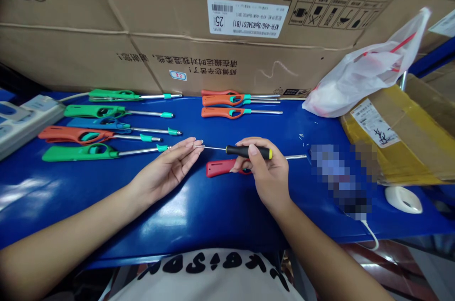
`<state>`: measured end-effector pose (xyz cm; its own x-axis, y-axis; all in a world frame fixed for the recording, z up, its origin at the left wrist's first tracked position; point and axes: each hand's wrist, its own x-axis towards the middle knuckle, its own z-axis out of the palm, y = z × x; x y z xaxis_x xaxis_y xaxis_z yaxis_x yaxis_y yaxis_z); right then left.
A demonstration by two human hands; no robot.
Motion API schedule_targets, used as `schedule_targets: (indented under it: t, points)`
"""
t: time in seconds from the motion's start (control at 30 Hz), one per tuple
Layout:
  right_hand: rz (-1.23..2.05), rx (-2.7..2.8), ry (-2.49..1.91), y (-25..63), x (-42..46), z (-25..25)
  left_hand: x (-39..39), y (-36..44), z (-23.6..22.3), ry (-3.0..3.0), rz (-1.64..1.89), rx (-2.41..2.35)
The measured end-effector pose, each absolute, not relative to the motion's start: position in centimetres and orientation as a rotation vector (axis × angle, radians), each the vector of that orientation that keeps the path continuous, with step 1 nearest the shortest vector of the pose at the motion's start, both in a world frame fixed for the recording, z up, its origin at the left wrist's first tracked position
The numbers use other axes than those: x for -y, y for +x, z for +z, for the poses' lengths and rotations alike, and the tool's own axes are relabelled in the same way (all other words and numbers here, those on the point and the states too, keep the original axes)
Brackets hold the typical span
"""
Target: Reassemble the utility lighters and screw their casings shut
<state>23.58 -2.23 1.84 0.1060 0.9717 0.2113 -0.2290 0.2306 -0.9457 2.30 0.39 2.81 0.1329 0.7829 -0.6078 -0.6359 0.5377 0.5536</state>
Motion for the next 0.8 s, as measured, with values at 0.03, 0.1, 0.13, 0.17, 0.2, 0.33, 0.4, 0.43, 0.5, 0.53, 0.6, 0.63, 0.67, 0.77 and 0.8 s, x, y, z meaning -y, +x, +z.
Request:
schedule_targets:
  t: [0.03, 0.1, 0.13, 0.17, 0.2, 0.33, 0.4, 0.43, 0.5, 0.53, 0.6, 0.63, 0.67, 0.77, 0.8]
  points:
    - [1.088, 1.079, -0.916, 23.55, 2.25, 1.84, -0.41, 2.32, 2.84, 0.167, 1.039, -0.994]
    - [1.082, 1.089, -0.934, 23.50, 2.28, 1.83, -0.44, 2.37, 2.89, 0.155, 1.046, -0.982]
    - [1.080, 1.091, -0.944, 23.49, 2.29, 1.82, -0.45, 2.38, 2.89, 0.155, 1.050, -0.979]
    - [1.078, 1.092, -0.954, 23.48, 2.30, 1.81, -0.46, 2.39, 2.89, 0.158, 1.054, -0.980]
    - [1.077, 1.092, -0.964, 23.47, 2.30, 1.79, -0.47, 2.40, 2.88, 0.163, 1.058, -0.982]
    - [1.073, 1.089, -0.973, 23.44, 2.31, 1.71, -0.42, 2.41, 2.72, 0.187, 1.074, -0.990]
    - [1.076, 1.087, -0.970, 23.46, 2.31, 1.67, -0.37, 2.42, 2.59, 0.206, 1.080, -0.999]
    - [1.081, 1.087, -0.974, 23.48, 2.31, 1.65, -0.35, 2.44, 2.51, 0.220, 1.084, -1.009]
    - [1.099, 1.092, -0.992, 23.55, 2.30, 1.60, -0.29, 2.46, 2.37, 0.248, 1.094, -1.029]
    - [1.109, 1.094, -1.003, 23.58, 2.29, 1.58, -0.26, 2.48, 2.32, 0.260, 1.100, -1.037]
    - [1.124, 1.086, -1.019, 23.63, 2.26, 1.55, -0.21, 2.51, 2.26, 0.272, 1.112, -1.044]
    - [1.128, 1.078, -1.023, 23.64, 2.24, 1.55, -0.18, 2.53, 2.26, 0.271, 1.117, -1.044]
    - [1.132, 1.067, -1.025, 23.63, 2.24, 1.57, -0.16, 2.54, 2.28, 0.265, 1.124, -1.043]
    - [1.161, 1.049, -1.010, 23.50, 2.27, 1.74, -0.12, 2.56, 2.29, 0.250, 1.139, -1.036]
    - [1.169, 1.046, -1.003, 23.42, 2.30, 1.84, -0.11, 2.55, 2.26, 0.254, 1.142, -1.036]
